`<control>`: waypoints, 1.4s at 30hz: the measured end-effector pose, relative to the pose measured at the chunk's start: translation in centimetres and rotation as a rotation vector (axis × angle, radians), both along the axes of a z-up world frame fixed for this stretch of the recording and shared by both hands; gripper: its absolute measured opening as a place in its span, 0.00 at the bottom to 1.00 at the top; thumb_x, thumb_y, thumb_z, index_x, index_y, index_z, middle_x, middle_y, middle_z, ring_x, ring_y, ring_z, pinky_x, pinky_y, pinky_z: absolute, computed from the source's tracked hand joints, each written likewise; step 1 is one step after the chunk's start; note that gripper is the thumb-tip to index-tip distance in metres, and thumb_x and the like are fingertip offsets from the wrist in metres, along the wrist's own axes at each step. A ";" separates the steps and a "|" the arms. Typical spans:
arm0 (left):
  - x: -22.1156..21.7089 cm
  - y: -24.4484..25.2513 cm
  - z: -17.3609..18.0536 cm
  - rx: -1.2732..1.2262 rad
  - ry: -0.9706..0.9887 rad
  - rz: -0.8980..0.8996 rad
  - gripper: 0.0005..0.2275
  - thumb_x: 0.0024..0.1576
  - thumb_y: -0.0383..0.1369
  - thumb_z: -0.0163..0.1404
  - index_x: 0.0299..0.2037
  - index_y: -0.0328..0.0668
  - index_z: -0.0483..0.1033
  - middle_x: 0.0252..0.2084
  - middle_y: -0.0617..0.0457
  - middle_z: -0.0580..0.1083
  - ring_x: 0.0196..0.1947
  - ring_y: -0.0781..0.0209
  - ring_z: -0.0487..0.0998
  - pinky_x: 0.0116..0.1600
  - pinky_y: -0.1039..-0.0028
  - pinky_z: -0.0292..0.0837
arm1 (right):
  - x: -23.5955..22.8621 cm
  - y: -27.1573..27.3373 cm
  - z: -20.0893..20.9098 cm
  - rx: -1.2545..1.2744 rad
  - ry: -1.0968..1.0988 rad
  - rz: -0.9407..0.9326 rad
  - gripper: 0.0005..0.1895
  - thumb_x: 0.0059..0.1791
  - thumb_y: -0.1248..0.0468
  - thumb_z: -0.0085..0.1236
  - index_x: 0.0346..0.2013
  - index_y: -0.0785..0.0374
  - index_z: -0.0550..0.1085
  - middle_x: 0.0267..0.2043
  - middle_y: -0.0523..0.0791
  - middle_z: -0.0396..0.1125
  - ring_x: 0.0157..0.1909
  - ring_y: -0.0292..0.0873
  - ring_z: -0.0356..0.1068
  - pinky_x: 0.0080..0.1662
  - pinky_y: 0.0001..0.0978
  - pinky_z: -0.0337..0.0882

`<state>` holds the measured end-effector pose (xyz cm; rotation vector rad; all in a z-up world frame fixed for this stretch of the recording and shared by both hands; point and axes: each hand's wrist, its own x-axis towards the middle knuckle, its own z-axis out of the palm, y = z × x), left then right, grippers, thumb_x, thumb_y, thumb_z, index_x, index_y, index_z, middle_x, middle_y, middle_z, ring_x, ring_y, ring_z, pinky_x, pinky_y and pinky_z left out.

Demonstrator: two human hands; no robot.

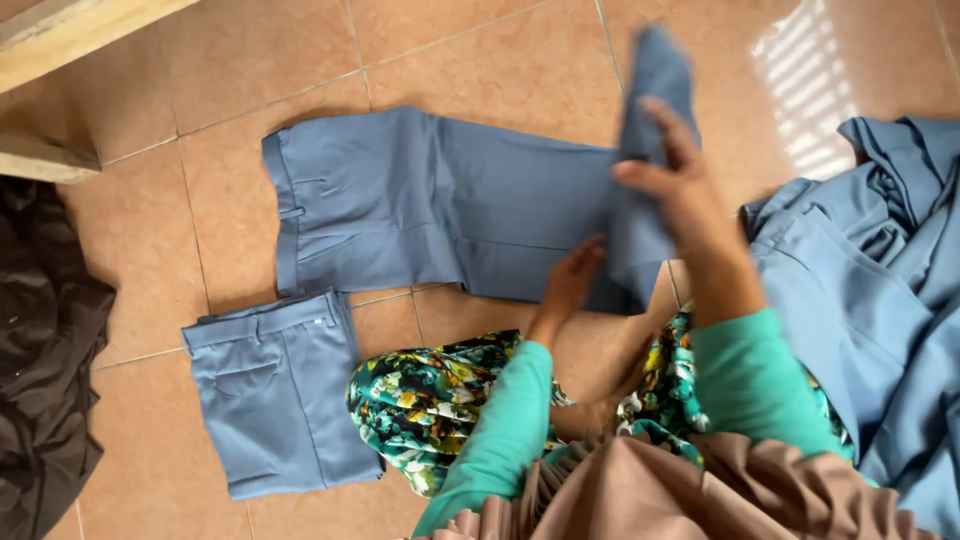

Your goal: The person is folding multiple pairs of trousers and stacking them neatly on the floor.

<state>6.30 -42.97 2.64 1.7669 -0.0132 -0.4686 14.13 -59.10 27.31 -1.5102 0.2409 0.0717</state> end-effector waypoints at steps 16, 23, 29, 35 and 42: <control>4.0 16.0 0.5 0.389 -0.072 0.864 0.14 0.59 0.35 0.55 0.55 0.55 0.80 0.51 0.38 0.78 0.42 0.44 0.82 0.41 0.66 0.82 | -7.1 -4.9 -24.4 -0.697 0.197 -0.080 0.25 0.55 0.63 0.57 0.67 0.61 0.69 0.54 0.60 0.67 0.56 0.65 0.70 0.54 0.56 0.73; 0.9 17.1 2.9 0.725 -0.066 0.694 0.29 0.61 0.19 0.46 0.69 0.64 0.59 0.60 0.40 0.71 0.55 0.36 0.77 0.57 0.50 0.78 | -8.1 -2.0 -24.2 -0.429 0.490 -0.171 0.24 0.49 0.53 0.68 0.55 0.60 0.74 0.44 0.58 0.73 0.37 0.59 0.76 0.27 0.43 0.79; 0.8 16.6 3.0 0.942 0.103 0.442 0.28 0.60 0.24 0.48 0.67 0.74 0.62 0.64 0.47 0.61 0.49 0.34 0.80 0.54 0.48 0.80 | -7.1 -2.2 -24.0 0.050 0.425 -0.287 0.23 0.45 0.55 0.72 0.48 0.59 0.71 0.39 0.43 0.64 0.34 0.43 0.68 0.31 0.32 0.75; -3.1 10.1 5.1 0.697 -0.171 0.268 0.27 0.53 0.19 0.42 0.65 0.44 0.70 0.63 0.34 0.55 0.43 0.28 0.74 0.57 0.53 0.69 | -6.7 -5.7 -4.4 0.312 0.138 -0.328 0.11 0.45 0.70 0.62 0.29 0.51 0.68 0.28 0.37 0.67 0.33 0.33 0.68 0.41 0.21 0.69; -9.5 0.0 0.3 0.367 -0.322 -0.084 0.43 0.39 0.12 0.40 0.72 0.45 0.60 0.61 0.35 0.59 0.55 0.32 0.68 0.63 0.54 0.65 | -5.1 -2.2 4.0 0.150 0.101 -0.325 0.10 0.45 0.67 0.62 0.29 0.51 0.69 0.27 0.35 0.66 0.28 0.29 0.65 0.32 0.17 0.65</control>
